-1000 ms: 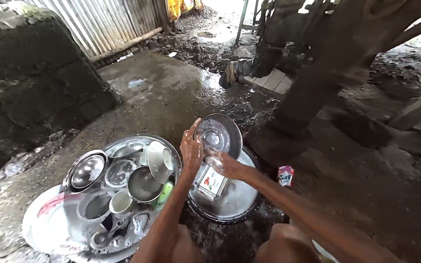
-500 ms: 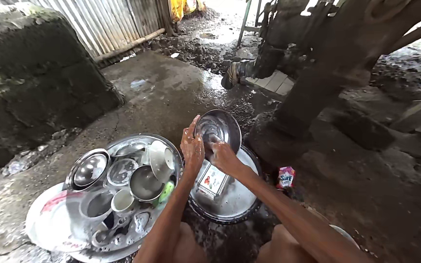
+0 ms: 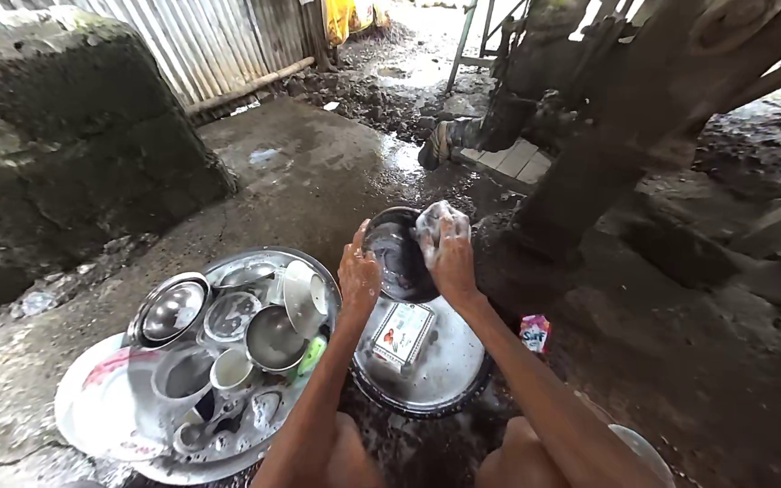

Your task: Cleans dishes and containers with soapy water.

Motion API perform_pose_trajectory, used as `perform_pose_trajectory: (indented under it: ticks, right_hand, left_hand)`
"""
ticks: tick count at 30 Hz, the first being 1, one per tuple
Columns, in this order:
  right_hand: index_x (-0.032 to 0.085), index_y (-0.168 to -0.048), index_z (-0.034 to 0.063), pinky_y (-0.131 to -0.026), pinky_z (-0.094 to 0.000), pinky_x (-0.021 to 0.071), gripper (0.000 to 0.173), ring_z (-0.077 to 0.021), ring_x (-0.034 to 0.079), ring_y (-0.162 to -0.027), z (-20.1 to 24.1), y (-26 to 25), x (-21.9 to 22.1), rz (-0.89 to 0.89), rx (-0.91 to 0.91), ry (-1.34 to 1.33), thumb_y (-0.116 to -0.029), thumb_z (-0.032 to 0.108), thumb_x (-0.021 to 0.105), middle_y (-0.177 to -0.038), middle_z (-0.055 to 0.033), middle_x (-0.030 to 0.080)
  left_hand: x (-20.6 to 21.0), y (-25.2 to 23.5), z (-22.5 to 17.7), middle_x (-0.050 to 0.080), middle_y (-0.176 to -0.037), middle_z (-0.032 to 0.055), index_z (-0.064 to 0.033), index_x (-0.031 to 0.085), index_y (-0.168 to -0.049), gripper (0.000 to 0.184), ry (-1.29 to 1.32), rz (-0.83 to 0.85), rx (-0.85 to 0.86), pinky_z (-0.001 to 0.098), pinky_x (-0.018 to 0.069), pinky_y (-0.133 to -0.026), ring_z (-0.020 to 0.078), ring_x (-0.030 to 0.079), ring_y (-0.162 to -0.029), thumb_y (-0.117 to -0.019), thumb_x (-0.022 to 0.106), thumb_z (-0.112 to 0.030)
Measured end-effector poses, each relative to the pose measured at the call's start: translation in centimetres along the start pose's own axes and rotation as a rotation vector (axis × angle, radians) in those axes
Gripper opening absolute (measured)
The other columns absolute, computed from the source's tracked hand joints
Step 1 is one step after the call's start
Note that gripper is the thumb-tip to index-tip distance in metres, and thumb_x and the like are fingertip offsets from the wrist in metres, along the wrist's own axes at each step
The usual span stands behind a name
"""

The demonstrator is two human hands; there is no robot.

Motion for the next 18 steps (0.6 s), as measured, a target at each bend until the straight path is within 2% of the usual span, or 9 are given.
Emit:
perform_pose_trajectory:
  ticks: [3, 5, 7, 9, 11, 12, 14, 16, 18]
  right_hand:
    - [0.065, -0.122, -0.0107, -0.103, -0.0581, 0.0459, 0.031, -0.0461, 0.063, -0.117, -0.3, -1.1, 0.4, 0.079, -0.001, 0.028, -0.0966, 0.006, 0.062, -0.123, -0.0295, 0.067]
    - [0.067, -0.122, -0.0093, -0.102, -0.0564, 0.0479, 0.031, -0.044, 0.065, -0.116, -0.1, -0.4, 0.9, 0.08, -0.104, -0.01, -0.0967, 0.007, 0.063, -0.122, -0.0261, 0.069]
    - [0.07, -0.12, -0.0069, -0.098, -0.053, 0.0529, 0.03, -0.0412, 0.067, -0.114, 0.9, 1.4, 1.2, 0.033, -0.323, -0.044, -0.0942, 0.007, 0.064, -0.122, -0.0227, 0.07]
    - [0.073, -0.114, -0.0054, -0.095, -0.0473, 0.0566, 0.027, -0.0374, 0.07, -0.111, 1.9, 3.5, 1.3, -0.018, -0.533, -0.049, -0.0915, 0.005, 0.062, -0.118, -0.0196, 0.073]
    - [0.073, -0.114, -0.005, -0.093, -0.0456, 0.0572, 0.026, -0.0364, 0.071, -0.111, 2.0, 3.6, 1.5, -0.04, -0.614, -0.011, -0.0929, 0.004, 0.06, -0.118, -0.0186, 0.073]
    - [0.073, -0.114, -0.0048, -0.092, -0.0461, 0.0574, 0.026, -0.0365, 0.071, -0.11, 1.8, 2.9, 1.5, -0.048, -0.589, 0.011, -0.0939, 0.004, 0.06, -0.118, -0.0187, 0.073]
    - [0.071, -0.117, -0.0049, -0.091, -0.0513, 0.0561, 0.026, -0.0391, 0.07, -0.109, 0.9, 0.9, 1.2, -0.03, -0.389, 0.027, -0.0952, 0.005, 0.062, -0.118, -0.0203, 0.072]
    - [0.07, -0.121, -0.0054, -0.098, -0.0581, 0.0498, 0.028, -0.0424, 0.067, -0.112, -0.7, -0.6, 1.0, 0.068, -0.057, -0.015, -0.0972, 0.008, 0.062, -0.12, -0.0233, 0.071]
    - [0.069, -0.119, -0.0059, -0.101, -0.0606, 0.0449, 0.03, -0.0438, 0.065, -0.112, -2.5, -0.9, 0.9, 0.207, 0.257, -0.092, -0.0999, 0.015, 0.061, -0.116, -0.027, 0.07]
  left_hand:
    - [1.4, 0.7, -1.2, 0.057, -0.135, 0.0288, -0.0173, 0.043, -0.156, 0.054, -0.11, 0.14, 0.03, 0.0562, 0.0445, -0.103, 0.0438, 0.057, -0.123, -0.1039, 0.043, -0.005]
    - [1.7, 1.1, -1.7, 0.056, -0.134, 0.0296, -0.017, 0.043, -0.156, 0.053, -0.197, 0.183, 0.065, 0.0551, 0.0462, -0.1, 0.0438, 0.059, -0.119, -0.1037, 0.043, -0.006]
    - [2.0, 1.4, -1.8, 0.055, -0.137, 0.0305, -0.0086, 0.045, -0.154, 0.049, -0.247, 0.251, 0.087, 0.055, 0.0448, -0.104, 0.0437, 0.058, -0.123, -0.1046, 0.041, -0.007]
    - [2.4, 1.7, -1.3, 0.058, -0.134, 0.0295, 0.0043, 0.054, -0.141, 0.039, -0.265, 0.283, 0.09, 0.0543, 0.0425, -0.107, 0.042, 0.057, -0.126, -0.1061, 0.042, -0.009]
    - [2.4, 1.6, -1.3, 0.059, -0.133, 0.0292, 0.0068, 0.057, -0.137, 0.038, -0.286, 0.262, 0.099, 0.0536, 0.0429, -0.107, 0.0418, 0.057, -0.126, -0.1059, 0.042, -0.009]
    - [2.4, 1.5, -1.6, 0.06, -0.132, 0.0296, 0.0051, 0.055, -0.14, 0.039, -0.282, 0.234, 0.096, 0.0538, 0.0434, -0.107, 0.0427, 0.058, -0.125, -0.1054, 0.042, -0.008]
    - [2.4, 1.4, -1.8, 0.061, -0.13, 0.0294, -0.0062, 0.051, -0.149, 0.045, -0.298, 0.167, 0.08, 0.0545, 0.0461, -0.103, 0.0439, 0.06, -0.12, -0.1048, 0.041, -0.007]
    - [1.9, 1.2, -1.7, 0.059, -0.13, 0.0307, -0.0167, 0.048, -0.153, 0.051, -0.336, 0.1, 0.082, 0.0552, 0.0492, -0.095, 0.0449, 0.064, -0.111, -0.1031, 0.042, -0.006]
    - [1.4, 1.1, -1.6, 0.057, -0.13, 0.0336, -0.0191, 0.049, -0.153, 0.054, -0.362, 0.005, 0.134, 0.0558, 0.0518, -0.088, 0.0461, 0.066, -0.102, -0.101, 0.045, -0.004]
Point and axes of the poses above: each hand's wrist, its own y-axis away from the middle knuckle, its own x-axis out of the palm, z = x × y, the point moved 5 cm from there along -y, towards the middle knuckle
